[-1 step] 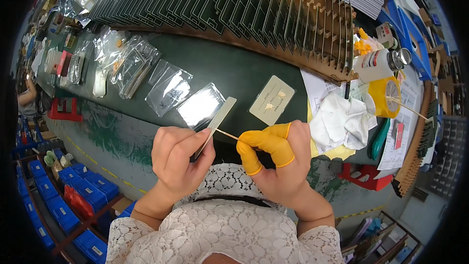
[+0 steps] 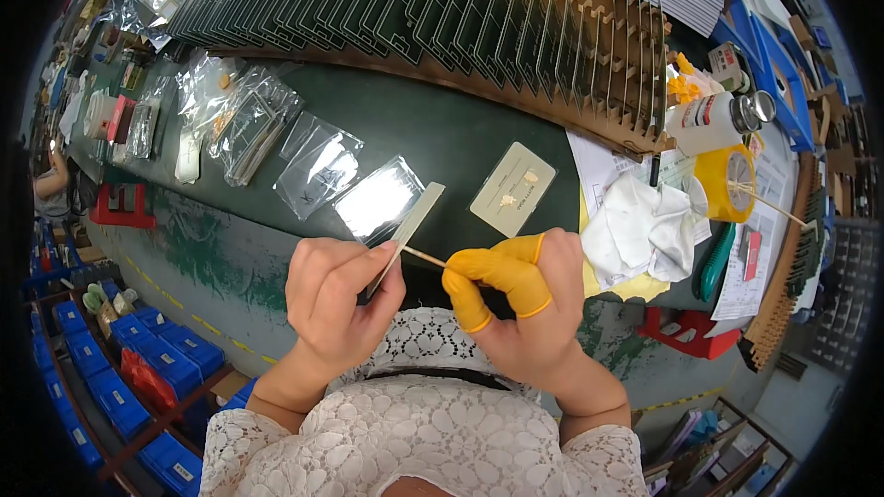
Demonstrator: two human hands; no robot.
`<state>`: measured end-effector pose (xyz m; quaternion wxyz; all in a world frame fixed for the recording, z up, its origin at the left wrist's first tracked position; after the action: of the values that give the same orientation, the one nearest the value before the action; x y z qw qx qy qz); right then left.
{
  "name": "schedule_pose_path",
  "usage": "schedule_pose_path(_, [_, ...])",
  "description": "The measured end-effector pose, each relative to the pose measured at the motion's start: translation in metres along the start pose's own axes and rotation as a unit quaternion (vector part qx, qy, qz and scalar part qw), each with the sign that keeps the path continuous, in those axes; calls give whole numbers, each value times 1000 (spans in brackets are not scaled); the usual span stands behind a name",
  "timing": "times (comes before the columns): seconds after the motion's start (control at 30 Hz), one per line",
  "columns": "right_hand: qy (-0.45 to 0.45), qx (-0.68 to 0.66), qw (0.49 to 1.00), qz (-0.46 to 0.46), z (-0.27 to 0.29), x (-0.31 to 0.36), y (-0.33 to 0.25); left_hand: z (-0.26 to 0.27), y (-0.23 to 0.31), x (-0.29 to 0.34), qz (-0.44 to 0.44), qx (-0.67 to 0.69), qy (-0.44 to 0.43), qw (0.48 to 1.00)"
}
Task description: The person applies a substance to small rectangular cards using a wooden stick. They hold the card in their left hand and use the stick in their right hand to spread the substance across the surface. The person handles multiple cards sequentially, applying the substance to each one.
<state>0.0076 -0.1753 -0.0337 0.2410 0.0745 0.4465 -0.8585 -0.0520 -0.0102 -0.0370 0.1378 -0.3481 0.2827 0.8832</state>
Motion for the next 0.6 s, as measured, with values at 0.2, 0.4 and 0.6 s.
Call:
schedule_pose_path(0.2, [-1, -6, 1000, -13, 4, -2, 2, -1, -10, -2, 52, 26, 43, 997])
schedule_pose_path(0.4, [69, 139, 987, -53, 26, -3, 56, -3, -47, 17, 368, 225, 74, 899])
schedule_pose_path(0.6, [-2, 184, 982, -39, 15, 5, 68, -3, -52, 17, 379, 259, 100, 883])
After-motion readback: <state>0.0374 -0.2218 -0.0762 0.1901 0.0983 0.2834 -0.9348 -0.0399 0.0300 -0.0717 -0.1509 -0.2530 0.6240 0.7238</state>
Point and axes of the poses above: each hand's wrist, its own x-axis away from the middle knuckle, its own z-axis out of the back of the hand, y = z × x, the point moved 6 cm from there along -x, towards the middle knuckle, and after that the axes turned 7 degrees about -z, right-handed, at the moved point
